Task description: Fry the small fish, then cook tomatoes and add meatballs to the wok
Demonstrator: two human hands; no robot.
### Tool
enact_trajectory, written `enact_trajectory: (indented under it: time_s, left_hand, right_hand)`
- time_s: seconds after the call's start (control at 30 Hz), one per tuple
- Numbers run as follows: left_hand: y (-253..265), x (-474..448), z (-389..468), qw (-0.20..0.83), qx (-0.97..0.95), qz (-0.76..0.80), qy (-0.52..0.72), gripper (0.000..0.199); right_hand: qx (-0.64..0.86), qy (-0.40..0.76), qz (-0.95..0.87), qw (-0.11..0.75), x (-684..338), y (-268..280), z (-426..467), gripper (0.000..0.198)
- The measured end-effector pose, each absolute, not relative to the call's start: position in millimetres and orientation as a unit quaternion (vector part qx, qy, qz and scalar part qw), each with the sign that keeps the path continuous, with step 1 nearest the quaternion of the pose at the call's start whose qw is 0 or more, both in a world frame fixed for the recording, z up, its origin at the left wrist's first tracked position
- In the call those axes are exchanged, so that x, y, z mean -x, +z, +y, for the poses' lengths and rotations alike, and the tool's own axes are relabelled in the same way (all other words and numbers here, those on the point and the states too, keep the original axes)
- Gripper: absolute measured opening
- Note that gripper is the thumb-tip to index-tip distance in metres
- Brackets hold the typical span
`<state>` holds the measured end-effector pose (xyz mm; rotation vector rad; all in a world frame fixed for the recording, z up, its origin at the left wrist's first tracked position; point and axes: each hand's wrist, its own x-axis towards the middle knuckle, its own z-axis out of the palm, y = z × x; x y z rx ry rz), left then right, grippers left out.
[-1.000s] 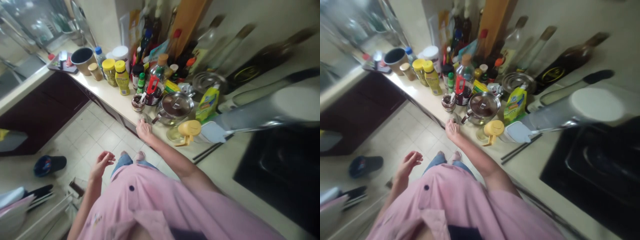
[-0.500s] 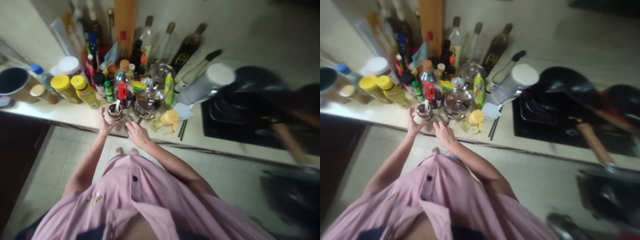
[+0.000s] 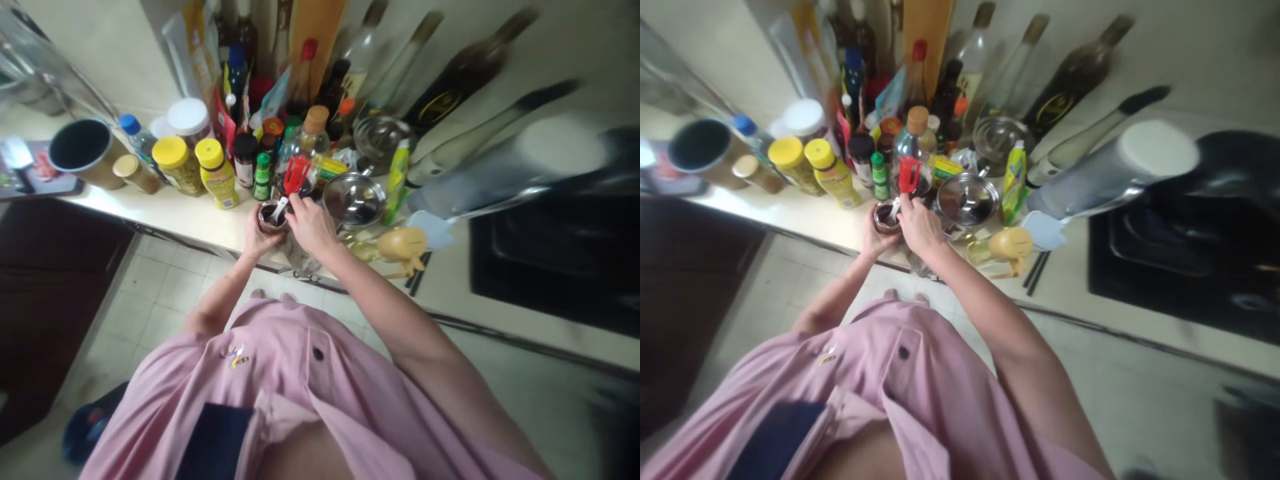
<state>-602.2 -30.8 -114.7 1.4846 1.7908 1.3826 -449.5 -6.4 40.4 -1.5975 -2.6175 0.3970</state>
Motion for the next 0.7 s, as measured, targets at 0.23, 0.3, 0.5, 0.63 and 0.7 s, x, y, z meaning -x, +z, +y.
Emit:
enact_trajectory:
  time_s: [0.23,0.3,0.5,0.63,0.7]
  left_hand:
    - [-90,607,-70,0.204,-0.598,0.610,0.478,0.094]
    - [-86,606,-78,0.204,-0.601,0.608,0.477,0.092]
    - [-85,605,-89,0.175,-0.618,0.601,0.476,0.090]
    - [-82,608,-95,0.147,-0.631,0.592,0.480,0.088]
    - [-80,610,-97,0.130,-0.646,0.573,0.487,0.088]
  right_hand:
    - [0.441,0.130,-0.884,0.082,446,26,0,0.029]
    - [0.393,0.132,-0.901,0.129,441,19,0,0.028]
    - [0.294,0.127,-0.917,0.237,443,4,-2,0.034]
    - [0.265,0.164,-0.919,0.242,444,2,5,0.033]
    - [0.278,0.184,-0.914,0.232,445,2,8,0.030]
